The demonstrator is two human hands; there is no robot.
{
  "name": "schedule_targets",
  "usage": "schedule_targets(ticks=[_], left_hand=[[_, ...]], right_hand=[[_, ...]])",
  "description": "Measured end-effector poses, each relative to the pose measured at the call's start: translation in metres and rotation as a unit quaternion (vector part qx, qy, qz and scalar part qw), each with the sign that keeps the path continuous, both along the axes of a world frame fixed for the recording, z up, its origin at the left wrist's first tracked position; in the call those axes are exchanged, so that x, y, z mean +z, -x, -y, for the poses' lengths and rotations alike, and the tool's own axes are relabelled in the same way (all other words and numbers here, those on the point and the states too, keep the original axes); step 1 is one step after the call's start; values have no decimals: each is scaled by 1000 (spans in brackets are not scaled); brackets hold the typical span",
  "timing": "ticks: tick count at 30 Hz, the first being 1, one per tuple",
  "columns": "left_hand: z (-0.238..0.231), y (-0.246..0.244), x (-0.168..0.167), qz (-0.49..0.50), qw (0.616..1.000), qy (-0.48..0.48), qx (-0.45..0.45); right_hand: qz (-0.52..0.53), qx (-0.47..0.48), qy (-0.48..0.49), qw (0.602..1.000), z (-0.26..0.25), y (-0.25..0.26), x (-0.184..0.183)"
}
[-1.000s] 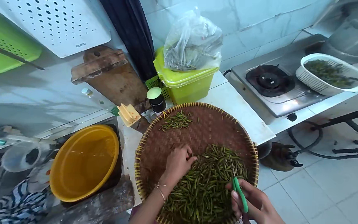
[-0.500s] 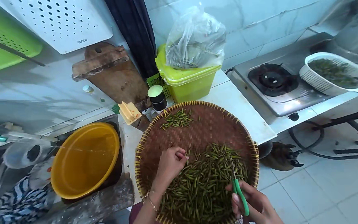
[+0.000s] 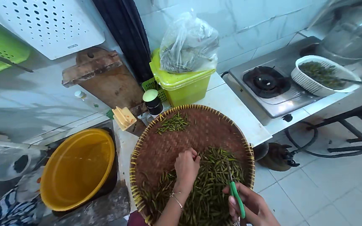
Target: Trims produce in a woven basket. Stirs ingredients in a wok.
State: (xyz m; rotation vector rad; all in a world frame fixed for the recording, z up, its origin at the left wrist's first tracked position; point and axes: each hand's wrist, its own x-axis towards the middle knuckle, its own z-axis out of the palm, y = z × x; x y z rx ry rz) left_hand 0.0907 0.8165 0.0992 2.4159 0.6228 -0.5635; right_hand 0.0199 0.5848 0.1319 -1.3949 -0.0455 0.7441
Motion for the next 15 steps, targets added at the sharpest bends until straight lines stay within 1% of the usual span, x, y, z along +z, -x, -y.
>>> schedule_targets(ticks=[3,7,9,11,15], left_hand=[[2,-3,-4,16,1000,2,10],[-13,0,-17,85,991,80,67],[-20,2,-20,116,983,98,99],[-21,1,-20,119,983,91,108],[-7,-7,-10,67,995,41,67]], right_hand=[[3,0,-3,1000,-2,0,-1],[12,11,-7,1000,0,-4,-3],[13,13,-1,1000,2,-5,-3],[13,15,2,1000,2,-7,-3],[16,23,8,1000,-2,-11,-2]])
